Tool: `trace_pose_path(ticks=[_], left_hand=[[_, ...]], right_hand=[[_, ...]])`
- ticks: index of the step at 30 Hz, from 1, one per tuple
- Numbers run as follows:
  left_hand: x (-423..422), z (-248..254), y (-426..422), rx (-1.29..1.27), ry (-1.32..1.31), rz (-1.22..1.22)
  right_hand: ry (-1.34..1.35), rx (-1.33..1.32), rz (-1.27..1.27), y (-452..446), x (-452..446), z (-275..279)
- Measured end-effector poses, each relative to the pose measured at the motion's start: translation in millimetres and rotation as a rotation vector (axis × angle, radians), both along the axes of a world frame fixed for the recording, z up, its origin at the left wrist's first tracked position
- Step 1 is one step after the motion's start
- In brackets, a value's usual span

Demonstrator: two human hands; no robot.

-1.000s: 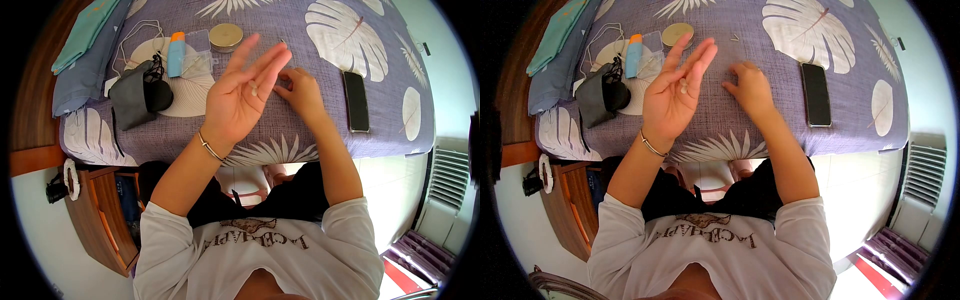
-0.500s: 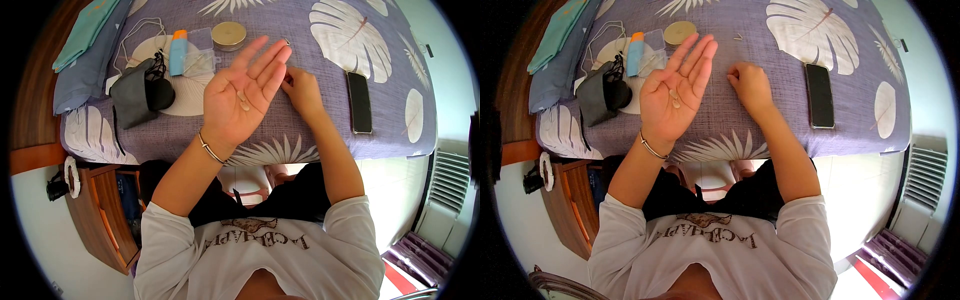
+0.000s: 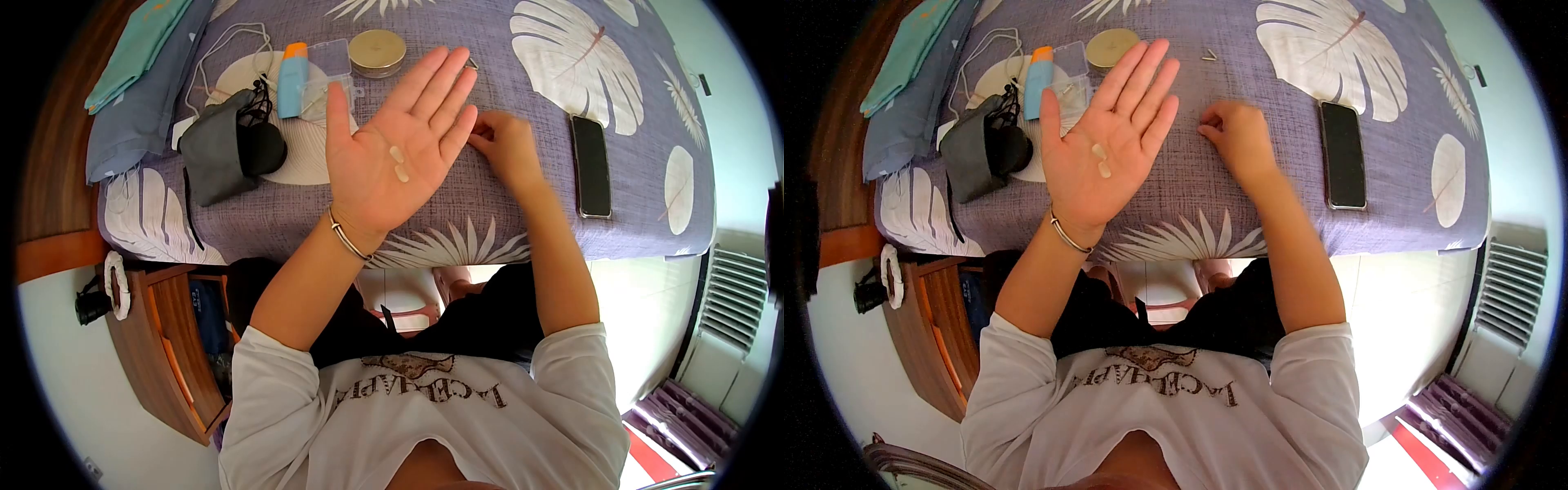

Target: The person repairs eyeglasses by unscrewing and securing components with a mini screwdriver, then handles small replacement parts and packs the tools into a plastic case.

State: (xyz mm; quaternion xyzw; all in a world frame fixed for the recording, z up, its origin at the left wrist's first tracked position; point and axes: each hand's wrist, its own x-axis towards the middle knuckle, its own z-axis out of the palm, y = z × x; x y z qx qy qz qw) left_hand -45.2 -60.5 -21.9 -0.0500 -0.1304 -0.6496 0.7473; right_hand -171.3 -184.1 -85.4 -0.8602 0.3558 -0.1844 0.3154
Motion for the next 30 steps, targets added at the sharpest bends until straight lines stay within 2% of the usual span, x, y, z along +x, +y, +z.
trace_pose_path(ticks=[8,11,13,14,16,20,22,25,30], left_hand=[[2.7,0.3,0.6,-0.060,-0.041,-0.006],[10.7,-8.5,-2.8,-0.031,0.011,0.093],[18.7,-25.1,-6.7,0.000,0.038,0.107],[21.2,-34.6,-8.5,0.031,0.065,0.126],[22.4,-50.0,-11.6,0.073,0.081,0.116],[19.1,-67.9,-16.5,0.155,0.107,0.071],[17.4,-73.1,-18.1,0.177,0.094,0.060],[17.9,-80.2,-19.1,0.209,0.068,0.054],[17.0,-80.5,-19.7,0.210,0.075,0.047]], right_hand=[[0.029,-0.036,0.012,1.9,2.1,2.1],[0.028,0.101,0.050,-5.8,-5.6,1.6],[-0.054,0.294,0.025,-9.2,-10.9,4.2],[-0.050,0.292,0.020,-12.0,-14.0,3.3],[-0.180,0.508,-0.010,-17.8,-18.8,-0.9],[-0.165,0.355,-0.007,-18.6,-21.0,-1.6],[0.039,0.177,0.007,-11.7,-16.7,6.6],[0.067,0.049,-0.023,-4.6,-10.3,6.0],[0.086,0.038,-0.001,-2.8,-2.6,1.6]])
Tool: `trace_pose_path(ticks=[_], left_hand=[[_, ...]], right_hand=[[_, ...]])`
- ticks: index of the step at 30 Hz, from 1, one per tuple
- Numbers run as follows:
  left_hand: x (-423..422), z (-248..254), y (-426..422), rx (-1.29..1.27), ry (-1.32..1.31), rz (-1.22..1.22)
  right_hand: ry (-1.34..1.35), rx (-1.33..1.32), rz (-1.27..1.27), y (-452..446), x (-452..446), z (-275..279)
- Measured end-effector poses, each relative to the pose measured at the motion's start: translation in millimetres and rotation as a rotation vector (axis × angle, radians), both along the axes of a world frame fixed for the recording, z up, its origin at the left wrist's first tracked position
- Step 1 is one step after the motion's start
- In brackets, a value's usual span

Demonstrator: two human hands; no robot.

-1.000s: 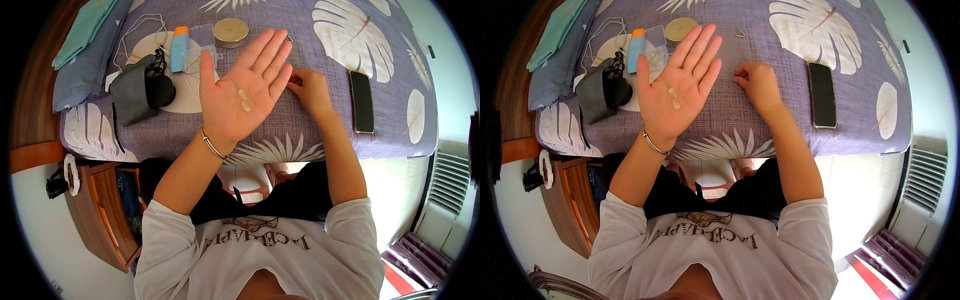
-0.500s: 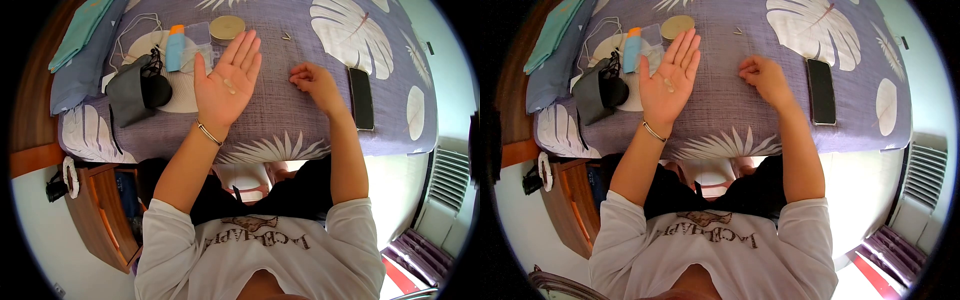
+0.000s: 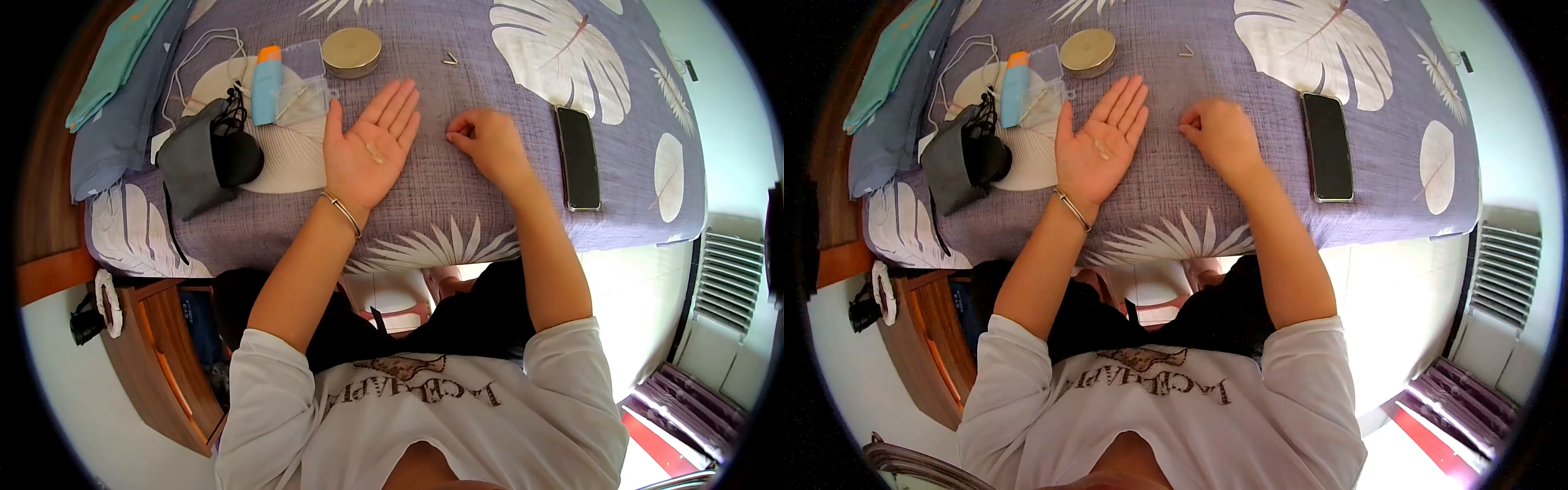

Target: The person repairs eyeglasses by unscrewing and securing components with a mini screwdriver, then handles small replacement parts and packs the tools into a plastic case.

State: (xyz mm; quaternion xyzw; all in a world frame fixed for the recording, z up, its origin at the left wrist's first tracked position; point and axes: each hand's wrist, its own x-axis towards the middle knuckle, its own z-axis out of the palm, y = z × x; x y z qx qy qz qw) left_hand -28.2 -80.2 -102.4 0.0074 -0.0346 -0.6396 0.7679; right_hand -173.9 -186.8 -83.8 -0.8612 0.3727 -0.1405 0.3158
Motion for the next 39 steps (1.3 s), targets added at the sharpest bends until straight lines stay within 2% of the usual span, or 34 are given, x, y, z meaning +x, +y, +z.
trace_pose_path(ticks=[2,4,7,13,17,26,28,29,31,32,34,37,39], left_hand=[[0.3,-0.3,-0.5,0.010,0.012,0.013],[0.3,-0.8,-0.7,0.009,0.012,0.014],[0.6,-1.8,-1.0,0.012,0.015,0.019],[1.2,-2.2,-0.4,0.016,0.042,0.023],[1.9,-3.2,-0.9,0.019,0.037,0.028],[1.1,-3.5,-0.3,0.043,0.011,0.022],[0.0,-0.6,0.6,0.047,0.039,0.013],[-1.2,3.3,0.5,0.048,0.068,0.000],[-7.4,19.0,2.3,0.026,0.057,-0.019],[-11.9,28.4,4.1,0.006,0.045,-0.049],[-21.5,45.4,5.9,-0.041,0.020,-0.050],[-26.3,58.5,8.7,-0.108,0.004,-0.053],[-27.3,64.5,10.9,-0.127,0.017,-0.047]], right_hand=[[0.024,0.000,-0.014,0.7,2.0,1.4],[-0.205,0.002,-0.074,-1.1,5.3,1.6],[-0.337,-0.117,-0.055,-3.9,13.2,-7.7],[-0.243,-0.299,0.108,-1.5,17.1,-15.1],[-0.201,-0.294,0.091,2.2,19.3,-18.6],[-0.183,-0.131,-0.024,10.3,23.4,-0.9],[-0.502,0.114,-0.045,19.7,23.9,18.4],[-0.500,0.117,-0.037,29.1,24.3,28.4],[-0.645,0.428,0.142,50.2,25.1,46.3],[-0.644,0.432,0.147,56.2,25.0,51.6],[-0.468,0.249,0.118,65.1,23.8,59.2],[-0.454,0.132,0.093,72.4,21.6,65.1],[-0.482,0.165,0.091,75.7,18.8,70.3]])
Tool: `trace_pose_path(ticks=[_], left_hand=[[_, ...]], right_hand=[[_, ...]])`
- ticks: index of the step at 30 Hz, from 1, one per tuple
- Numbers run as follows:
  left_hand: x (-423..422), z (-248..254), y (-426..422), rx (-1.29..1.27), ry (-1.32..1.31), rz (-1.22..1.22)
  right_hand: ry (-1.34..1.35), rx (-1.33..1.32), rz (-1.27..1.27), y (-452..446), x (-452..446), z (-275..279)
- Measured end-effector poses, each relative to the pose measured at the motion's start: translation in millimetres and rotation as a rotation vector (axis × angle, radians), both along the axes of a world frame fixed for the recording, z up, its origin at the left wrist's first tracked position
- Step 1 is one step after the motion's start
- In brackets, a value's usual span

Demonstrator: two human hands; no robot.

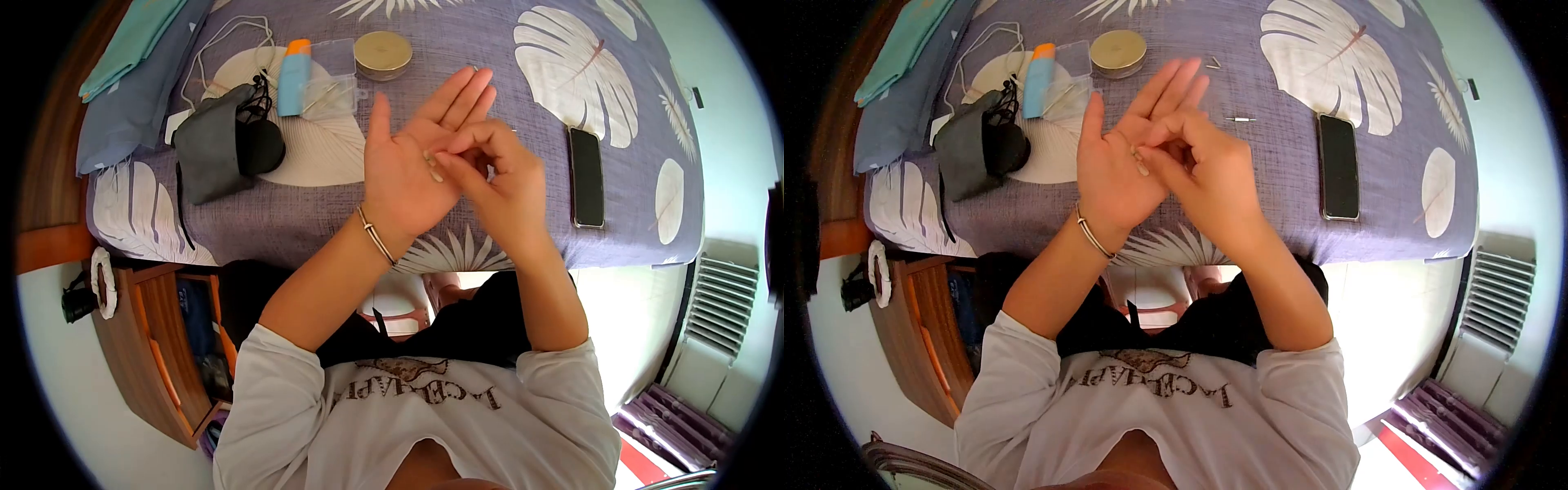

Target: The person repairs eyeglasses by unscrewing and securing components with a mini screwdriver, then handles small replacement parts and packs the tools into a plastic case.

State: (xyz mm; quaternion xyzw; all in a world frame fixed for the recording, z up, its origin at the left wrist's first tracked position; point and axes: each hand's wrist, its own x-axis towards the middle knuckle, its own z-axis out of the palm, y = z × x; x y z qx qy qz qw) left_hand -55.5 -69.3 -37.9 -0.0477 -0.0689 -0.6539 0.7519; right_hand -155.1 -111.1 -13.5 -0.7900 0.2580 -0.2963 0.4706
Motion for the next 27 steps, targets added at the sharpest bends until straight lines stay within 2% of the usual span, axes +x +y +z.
trace_pose_path(ticks=[7,13,27], left_hand=[[-1.1,19.9,7.4,-0.034,-0.020,0.016],[-2.3,30.6,11.6,-0.058,-0.011,0.014],[-6.6,38.7,18.0,0.017,0.081,0.038]], right_hand=[[-0.163,0.048,-0.037,3.2,-3.9,9.0],[-0.046,-0.043,0.095,7.0,-11.7,30.6],[-0.085,-0.050,0.147,9.8,-19.5,43.1]])
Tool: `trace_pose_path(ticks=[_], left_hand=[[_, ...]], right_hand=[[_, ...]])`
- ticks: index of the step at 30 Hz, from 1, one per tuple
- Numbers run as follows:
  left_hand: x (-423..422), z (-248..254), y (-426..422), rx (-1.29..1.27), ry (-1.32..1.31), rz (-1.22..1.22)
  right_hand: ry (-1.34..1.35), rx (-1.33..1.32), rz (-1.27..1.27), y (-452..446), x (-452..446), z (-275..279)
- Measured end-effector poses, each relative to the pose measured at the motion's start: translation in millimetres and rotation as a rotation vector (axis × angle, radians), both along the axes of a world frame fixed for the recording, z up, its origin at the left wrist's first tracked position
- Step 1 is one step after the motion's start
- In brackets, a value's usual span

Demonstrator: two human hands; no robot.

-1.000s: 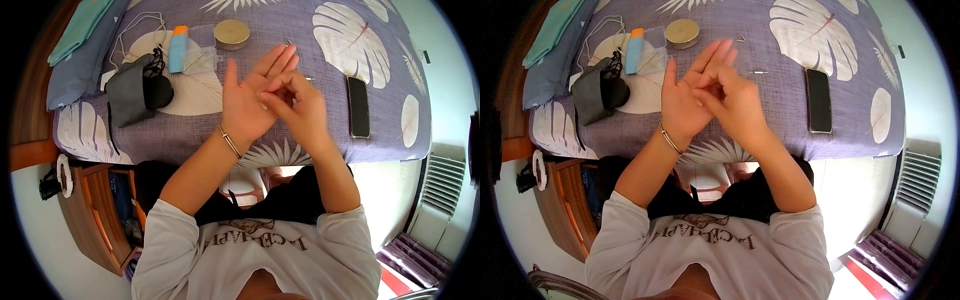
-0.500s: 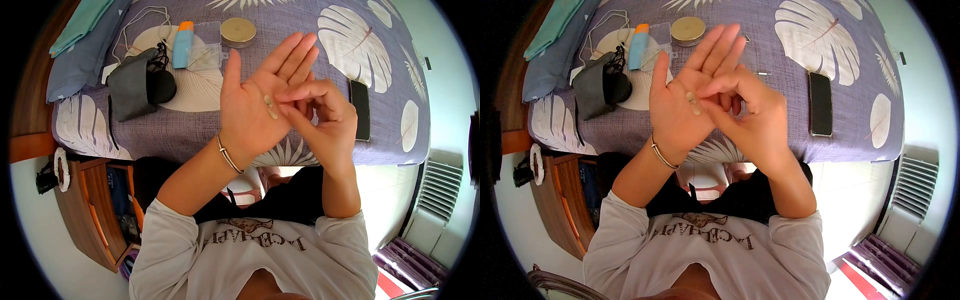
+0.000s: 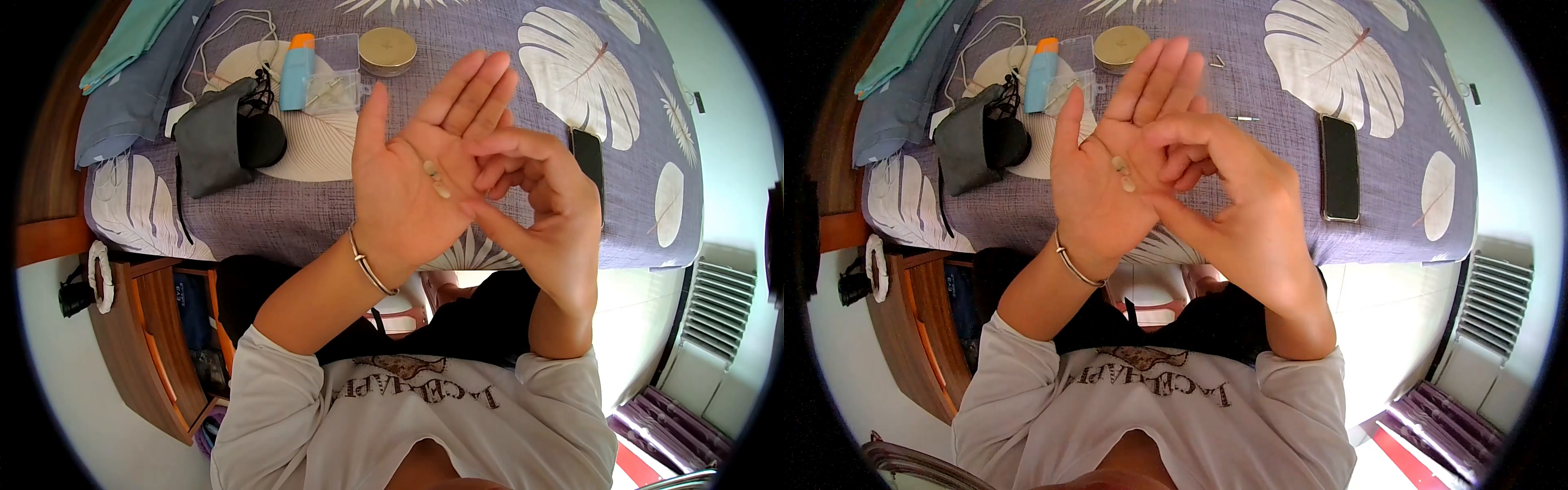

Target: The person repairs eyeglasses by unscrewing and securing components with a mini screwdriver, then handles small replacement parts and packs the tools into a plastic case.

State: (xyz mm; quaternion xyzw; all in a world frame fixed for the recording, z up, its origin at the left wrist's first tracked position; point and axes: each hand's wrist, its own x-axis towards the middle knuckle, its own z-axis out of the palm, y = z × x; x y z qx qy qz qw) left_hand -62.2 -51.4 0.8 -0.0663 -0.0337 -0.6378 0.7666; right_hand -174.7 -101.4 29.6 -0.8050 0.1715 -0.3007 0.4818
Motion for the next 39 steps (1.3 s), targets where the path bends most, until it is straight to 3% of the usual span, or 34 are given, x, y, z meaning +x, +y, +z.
trace_pose_path(ticks=[11,14,19,29,31,35,37,39], left_hand=[[5.3,-5.3,4.0,0.032,0.115,0.065],[5.3,-0.9,4.5,0.015,0.098,0.069],[4.4,0.7,6.1,-0.027,0.018,0.082],[2.1,6.3,8.4,-0.075,-0.070,0.142],[0.9,6.2,7.9,-0.076,-0.070,0.143],[1.7,5.8,7.3,-0.078,-0.075,0.147],[1.5,6.0,6.6,-0.081,-0.061,0.140],[0.2,5.6,5.5,-0.087,-0.047,0.132]], right_hand=[[-0.105,0.155,-0.052,3.4,1.4,0.3],[-0.094,0.090,-0.064,2.4,1.5,-0.7],[0.001,-0.349,-0.151,6.3,2.1,2.9],[0.036,-0.480,-0.198,11.3,2.9,4.2],[-0.100,-0.075,-0.169,5.9,3.2,-4.1],[-0.195,0.171,-0.111,1.3,4.5,-6.9],[-0.286,0.422,-0.051,-2.4,4.1,-8.8],[-0.296,0.481,-0.044,-6.7,2.7,-9.3]])
